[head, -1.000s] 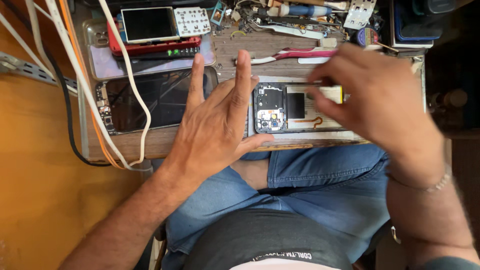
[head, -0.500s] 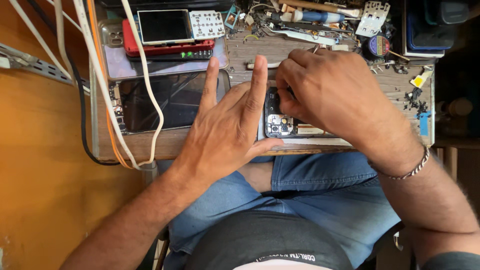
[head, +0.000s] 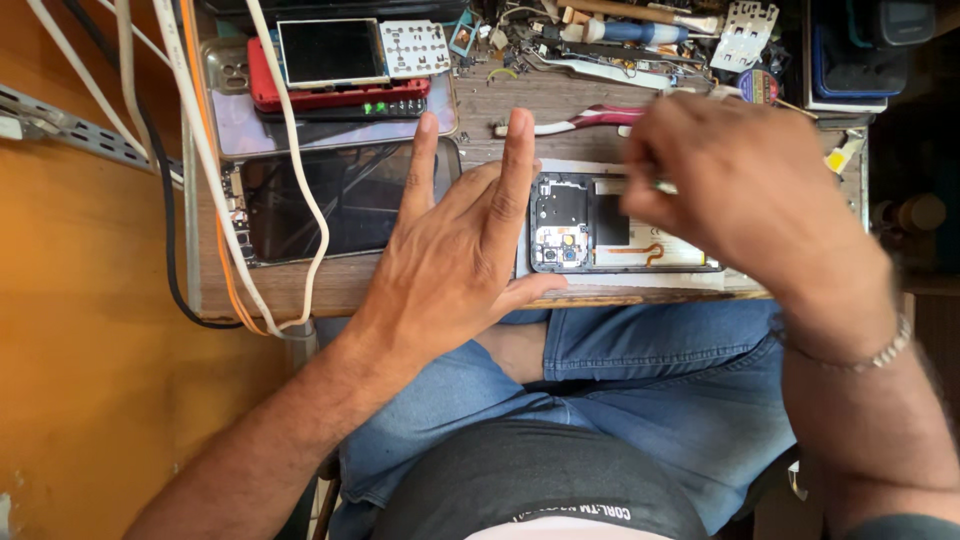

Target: The person uses a small screwdriver to remove screws from a disassembled smartphone on a cluttered workbench. They then pick up a second smartphone, remove its SIM tray, and place it on the table.

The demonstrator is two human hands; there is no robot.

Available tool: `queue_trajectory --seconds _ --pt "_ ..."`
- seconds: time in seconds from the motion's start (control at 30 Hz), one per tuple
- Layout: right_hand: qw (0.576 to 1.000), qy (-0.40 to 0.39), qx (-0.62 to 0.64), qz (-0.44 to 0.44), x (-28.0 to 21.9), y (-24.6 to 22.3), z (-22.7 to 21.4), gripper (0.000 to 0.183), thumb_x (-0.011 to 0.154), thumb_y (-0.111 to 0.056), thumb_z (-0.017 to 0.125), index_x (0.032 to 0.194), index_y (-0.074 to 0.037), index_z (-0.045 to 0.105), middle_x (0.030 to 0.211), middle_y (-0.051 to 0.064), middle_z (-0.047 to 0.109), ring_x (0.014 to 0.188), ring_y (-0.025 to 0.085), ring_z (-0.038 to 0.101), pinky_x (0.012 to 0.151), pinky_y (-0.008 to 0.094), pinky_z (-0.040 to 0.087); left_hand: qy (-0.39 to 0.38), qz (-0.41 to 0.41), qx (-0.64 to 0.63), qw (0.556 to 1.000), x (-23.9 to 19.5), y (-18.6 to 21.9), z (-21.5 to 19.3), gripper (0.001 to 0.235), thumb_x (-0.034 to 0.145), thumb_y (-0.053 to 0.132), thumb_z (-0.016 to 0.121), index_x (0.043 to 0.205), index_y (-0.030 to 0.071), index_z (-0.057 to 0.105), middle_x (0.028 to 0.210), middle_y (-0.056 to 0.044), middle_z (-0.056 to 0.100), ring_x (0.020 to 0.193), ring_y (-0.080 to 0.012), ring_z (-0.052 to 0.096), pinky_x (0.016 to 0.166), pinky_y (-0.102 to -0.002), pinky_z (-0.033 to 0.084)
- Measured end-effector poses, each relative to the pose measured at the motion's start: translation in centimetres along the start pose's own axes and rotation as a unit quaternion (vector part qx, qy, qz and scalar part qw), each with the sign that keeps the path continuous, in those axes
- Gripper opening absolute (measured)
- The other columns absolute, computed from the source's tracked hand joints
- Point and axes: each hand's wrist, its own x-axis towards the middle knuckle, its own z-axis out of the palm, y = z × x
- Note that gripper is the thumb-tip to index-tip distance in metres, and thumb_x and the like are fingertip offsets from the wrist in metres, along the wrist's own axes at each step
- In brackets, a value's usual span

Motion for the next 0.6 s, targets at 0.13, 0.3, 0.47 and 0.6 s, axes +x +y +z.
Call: queue_trajectory --seconds 0.13,0.3,0.47,0.6 --pt "0.994 -0.011 -0.049 0.094 -3.5 1.8 -0.5 0.016 0.094 -0.023 0.073 0.092 -0.008 0.067 0.080 0.005 0.070 0.069 0.025 0.069 0.061 0.038 0.054 -0.006 -0.002 0.002 1.000 0.1 0.1 -0.1 0.152 0.069 0.048 0.094 0.165 0.001 -0.015 0.126 -0.012 0.066 0.121 -0.0277 0.064 0.128 -0.066 0.010" --pt "0.990 -0.046 -0.022 0.135 -6.9 3.6 0.5 0.012 0.093 -0.022 0.074 0.099 -0.011 0.071 0.079 0.005 0.069 0.069 0.025 0.068 0.063 0.037 0.053 -0.011 0.001 -0.005 1.000 0.6 0.3 0.0 0.147 0.070 0.050 0.093 0.161 -0.002 -0.011 0.130 -0.017 0.068 0.127 -0.0302 0.063 0.126 -0.067 0.008" --pt "0.992 -0.022 -0.028 0.121 -7.7 4.2 0.3 0.010 0.090 -0.017 0.074 0.096 -0.009 0.072 0.077 0.008 0.067 0.069 0.028 0.066 0.061 0.038 0.052 -0.039 -0.011 0.005 0.999 0.5 0.3 -0.6 0.144 0.072 0.047 0.094 0.159 -0.006 -0.008 0.129 -0.017 0.070 0.129 -0.0311 0.063 0.125 -0.067 0.008" --pt "0.990 0.031 -0.005 0.136 -7.6 4.6 -0.7 0.006 0.094 -0.012 0.073 0.096 -0.008 0.071 0.086 0.009 0.068 0.073 0.029 0.066 0.067 0.040 0.053 -0.039 -0.009 0.013 0.999 0.7 0.5 -0.6 0.144 0.072 0.047 0.095 0.159 -0.005 -0.008 0.129 -0.017 0.071 0.129 -0.0309 0.064 0.125 -0.067 0.007"
